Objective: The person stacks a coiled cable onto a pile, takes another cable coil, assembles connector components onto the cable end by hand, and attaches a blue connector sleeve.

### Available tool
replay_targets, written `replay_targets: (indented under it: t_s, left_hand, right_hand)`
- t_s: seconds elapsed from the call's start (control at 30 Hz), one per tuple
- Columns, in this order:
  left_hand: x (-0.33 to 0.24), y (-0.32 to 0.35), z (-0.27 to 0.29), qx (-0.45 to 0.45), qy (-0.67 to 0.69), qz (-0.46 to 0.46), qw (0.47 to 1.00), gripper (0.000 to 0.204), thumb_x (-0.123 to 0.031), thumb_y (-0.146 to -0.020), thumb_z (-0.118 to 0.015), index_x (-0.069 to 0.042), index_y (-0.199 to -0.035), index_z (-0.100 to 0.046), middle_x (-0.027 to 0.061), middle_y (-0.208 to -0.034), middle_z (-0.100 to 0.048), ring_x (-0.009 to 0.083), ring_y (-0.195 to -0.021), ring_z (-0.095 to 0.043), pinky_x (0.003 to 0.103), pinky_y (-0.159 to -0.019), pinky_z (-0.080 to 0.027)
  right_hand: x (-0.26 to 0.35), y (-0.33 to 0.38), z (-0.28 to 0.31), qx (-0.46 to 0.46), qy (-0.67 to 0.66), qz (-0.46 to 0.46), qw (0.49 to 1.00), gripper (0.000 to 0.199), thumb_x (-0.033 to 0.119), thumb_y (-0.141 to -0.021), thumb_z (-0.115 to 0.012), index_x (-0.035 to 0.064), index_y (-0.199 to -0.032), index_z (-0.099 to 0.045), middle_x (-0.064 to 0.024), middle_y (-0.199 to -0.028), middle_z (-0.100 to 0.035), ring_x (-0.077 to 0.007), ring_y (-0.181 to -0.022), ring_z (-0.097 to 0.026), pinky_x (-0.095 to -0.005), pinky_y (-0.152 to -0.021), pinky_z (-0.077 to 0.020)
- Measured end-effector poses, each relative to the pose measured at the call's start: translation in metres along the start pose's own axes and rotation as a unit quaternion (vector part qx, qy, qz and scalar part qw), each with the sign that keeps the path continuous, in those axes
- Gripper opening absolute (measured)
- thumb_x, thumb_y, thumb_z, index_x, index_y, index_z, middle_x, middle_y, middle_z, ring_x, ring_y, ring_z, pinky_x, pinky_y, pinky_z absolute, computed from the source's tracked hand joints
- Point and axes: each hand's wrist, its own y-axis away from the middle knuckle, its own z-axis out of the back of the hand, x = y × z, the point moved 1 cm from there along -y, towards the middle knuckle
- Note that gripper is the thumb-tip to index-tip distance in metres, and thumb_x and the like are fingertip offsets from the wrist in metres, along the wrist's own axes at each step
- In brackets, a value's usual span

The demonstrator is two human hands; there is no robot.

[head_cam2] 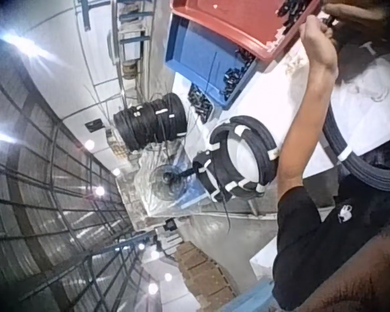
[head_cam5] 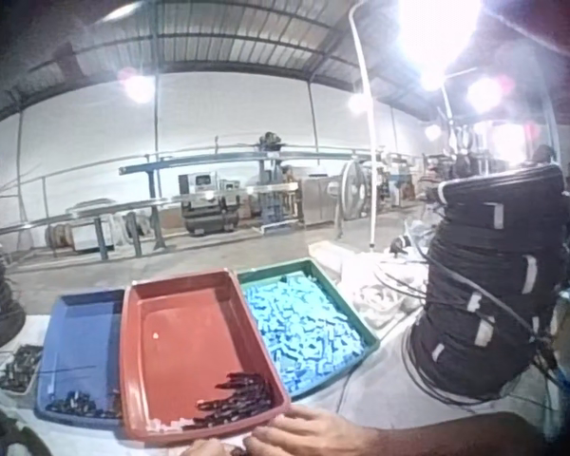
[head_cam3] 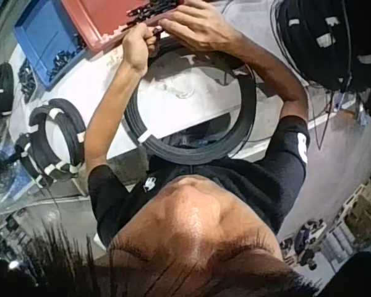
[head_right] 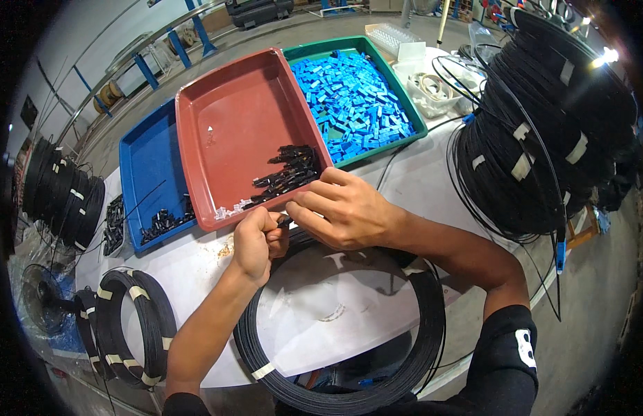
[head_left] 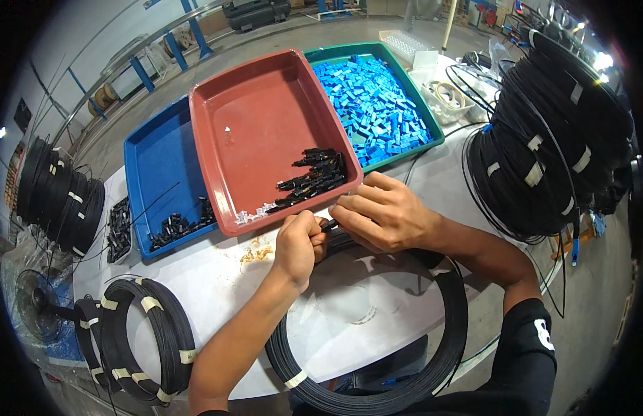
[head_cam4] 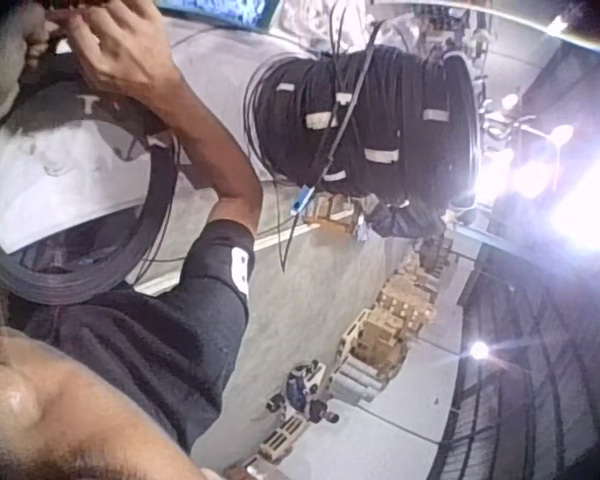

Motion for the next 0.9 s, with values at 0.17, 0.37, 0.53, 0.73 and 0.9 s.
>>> replay_targets:
  t_s: [0.17, 0.37, 0.53, 0.73, 0.9]
  left_hand:
    - [-0.005, 0.001, 0.0, 0.002, 0.023, 0.049, 0.999, 0.032, -0.024, -0.089, -0.036, -0.016, -0.058, -0.036, -0.0046, -0.053, -0.032, 0.0069, -0.042, -0.022, 0.025, -0.042, -0.016]
    - [0.004, 0.002, -0.001, -0.002, 0.057, 0.072, 0.996, 0.026, -0.019, -0.087, -0.039, -0.012, -0.062, -0.04, 0.0027, -0.065, -0.047, 0.0085, -0.046, -0.032, 0.026, -0.041, -0.022]
    - [0.027, 0.004, -0.001, -0.1, -0.113, -0.151, 0.977, 0.022, -0.003, -0.085, -0.051, -0.002, -0.064, -0.043, 0.0133, -0.072, -0.056, 0.0243, -0.072, -0.051, 0.035, -0.06, -0.044]
    - [0.039, 0.009, -0.004, -0.075, -0.176, -0.292, 0.937, 0.019, 0.002, -0.078, -0.055, -0.002, -0.064, -0.044, 0.0165, -0.07, -0.057, 0.0296, -0.07, -0.052, 0.041, -0.059, -0.043]
    - [0.026, 0.015, -0.007, -0.103, -0.416, -0.511, 0.745, 0.017, 0.002, -0.068, -0.062, -0.003, -0.065, -0.046, 0.0137, -0.071, -0.059, 0.0301, -0.071, -0.056, 0.042, -0.057, -0.042]
  right_hand:
    - [-0.007, -0.003, 0.0, 0.008, 0.028, 0.06, 0.998, 0.028, 0.019, -0.076, -0.068, 0.0038, -0.099, -0.063, -0.0031, -0.086, -0.058, -0.0152, -0.077, -0.058, -0.031, -0.066, -0.0428]
    - [-0.01, -0.011, -0.001, 0.061, 0.044, 0.114, 0.991, 0.024, 0.028, -0.069, -0.068, 0.013, -0.079, -0.052, 0.0013, -0.075, -0.046, -0.0139, -0.067, -0.051, -0.0306, -0.059, -0.0376]
    - [-0.005, -0.018, 0.008, 0.065, 0.011, 0.099, 0.993, 0.031, 0.033, -0.063, -0.069, 0.0129, -0.076, -0.05, 0.0004, -0.074, -0.047, -0.0148, -0.065, -0.052, -0.031, -0.056, -0.0395]
    - [-0.001, -0.02, 0.013, 0.084, -0.094, 0.063, 0.99, 0.034, 0.031, -0.06, -0.071, 0.0091, -0.077, -0.051, -0.0029, -0.073, -0.051, -0.0206, -0.063, -0.056, -0.0352, -0.055, -0.0459]
    - [0.005, -0.012, 0.002, 0.049, -0.21, -0.051, 0.975, 0.024, 0.016, -0.058, -0.064, 0.0053, -0.077, -0.055, -0.0074, -0.066, -0.051, -0.0288, -0.056, -0.054, -0.0398, -0.05, -0.044]
